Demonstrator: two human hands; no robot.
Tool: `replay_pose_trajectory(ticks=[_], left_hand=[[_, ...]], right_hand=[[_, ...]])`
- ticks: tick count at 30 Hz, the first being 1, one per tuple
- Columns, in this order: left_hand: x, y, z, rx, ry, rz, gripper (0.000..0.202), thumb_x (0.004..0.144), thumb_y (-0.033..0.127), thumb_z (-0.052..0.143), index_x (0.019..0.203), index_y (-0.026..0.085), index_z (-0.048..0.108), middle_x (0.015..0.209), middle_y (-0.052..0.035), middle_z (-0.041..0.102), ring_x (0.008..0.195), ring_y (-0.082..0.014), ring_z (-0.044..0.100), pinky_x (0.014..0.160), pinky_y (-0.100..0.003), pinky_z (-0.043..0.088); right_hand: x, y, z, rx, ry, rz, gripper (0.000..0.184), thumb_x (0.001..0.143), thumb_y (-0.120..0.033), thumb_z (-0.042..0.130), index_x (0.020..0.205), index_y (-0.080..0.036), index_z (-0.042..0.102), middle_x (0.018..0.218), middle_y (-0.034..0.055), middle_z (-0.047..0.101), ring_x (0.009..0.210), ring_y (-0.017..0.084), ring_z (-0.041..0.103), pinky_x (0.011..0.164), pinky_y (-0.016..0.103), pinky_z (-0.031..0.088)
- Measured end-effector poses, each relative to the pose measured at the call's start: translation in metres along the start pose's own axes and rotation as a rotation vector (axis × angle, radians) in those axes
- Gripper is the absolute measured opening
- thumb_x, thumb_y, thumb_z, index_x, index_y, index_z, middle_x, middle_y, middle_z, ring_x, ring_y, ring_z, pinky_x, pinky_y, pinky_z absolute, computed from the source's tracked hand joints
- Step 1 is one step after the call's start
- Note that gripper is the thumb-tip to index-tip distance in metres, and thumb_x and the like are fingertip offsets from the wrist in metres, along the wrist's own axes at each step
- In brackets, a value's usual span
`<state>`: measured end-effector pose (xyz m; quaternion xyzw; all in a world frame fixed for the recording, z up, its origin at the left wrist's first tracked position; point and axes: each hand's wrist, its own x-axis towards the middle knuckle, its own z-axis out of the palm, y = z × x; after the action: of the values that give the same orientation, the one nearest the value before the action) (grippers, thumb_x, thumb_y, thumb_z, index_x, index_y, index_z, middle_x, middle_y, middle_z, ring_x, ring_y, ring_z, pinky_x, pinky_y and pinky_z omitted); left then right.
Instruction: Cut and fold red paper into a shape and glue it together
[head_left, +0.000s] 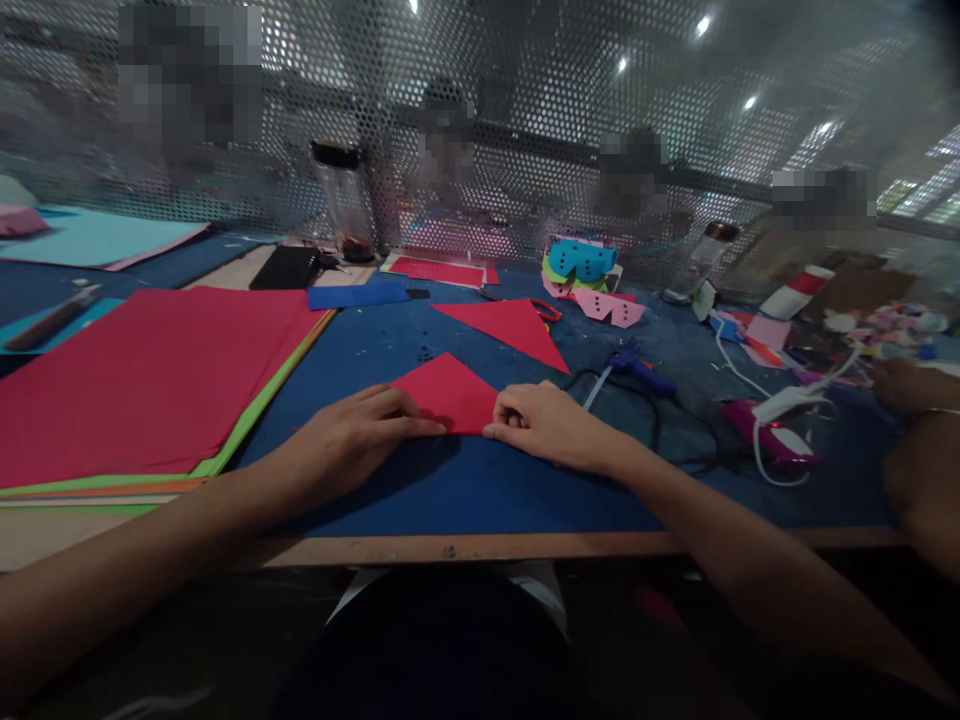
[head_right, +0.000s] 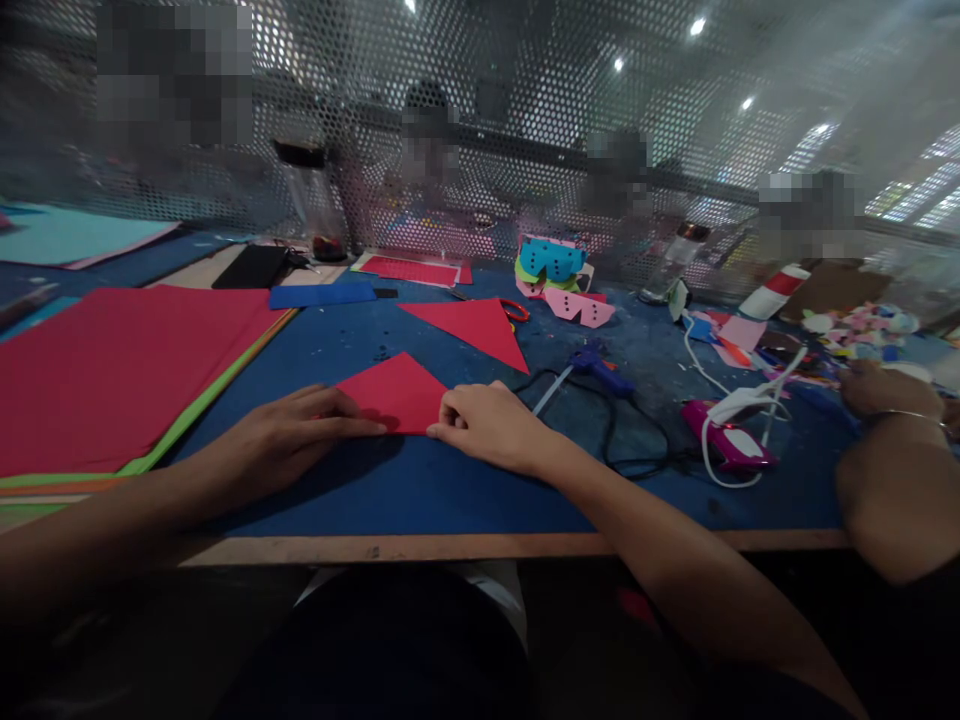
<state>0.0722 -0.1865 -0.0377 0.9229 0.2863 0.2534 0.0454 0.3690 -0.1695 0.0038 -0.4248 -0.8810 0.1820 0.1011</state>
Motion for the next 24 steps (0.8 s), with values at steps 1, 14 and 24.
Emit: replay_pose_trajectory(ticks=[1,14,24], left_hand=[[-0.0005,-0.0012,0.001,0.007,-0.004,0.011,0.04,0.105,0.014,0.045,0.131,0.032,0.07,0.111,-0.007,0.069,0.1,-0.0189,0.067,0.086,-0.03,0.055],[-0.001,-0.0013,0.0016,-0.009,-0.029,0.007,0.041,0.104,0.013,0.045,0.128,0.033,0.072,0.111,-0.0068,0.068,0.102,-0.019,0.066,0.088,-0.03,0.054],[-0.0018,-0.0028,0.0032,0.004,-0.027,0.0,0.042,0.105,0.015,0.045,0.133,0.035,0.069,0.108,-0.0065,0.067,0.098,-0.019,0.065,0.086,-0.029,0.052]], right_hand=[[0.0,0.0001,0.0001,0.001,0.001,0.0,0.025,0.099,-0.039,0.065,0.083,-0.019,0.065,0.086,-0.0001,0.071,0.079,0.014,0.061,0.08,0.032,0.033],[-0.0008,-0.0013,-0.0021,0.003,-0.017,0.008,0.026,0.099,-0.04,0.064,0.083,-0.019,0.064,0.086,-0.0004,0.07,0.079,0.014,0.061,0.081,0.033,0.033],[-0.0003,0.0015,0.0002,0.002,-0.01,-0.004,0.025,0.099,-0.04,0.064,0.085,-0.019,0.065,0.087,-0.0007,0.071,0.079,0.014,0.061,0.079,0.032,0.032]])
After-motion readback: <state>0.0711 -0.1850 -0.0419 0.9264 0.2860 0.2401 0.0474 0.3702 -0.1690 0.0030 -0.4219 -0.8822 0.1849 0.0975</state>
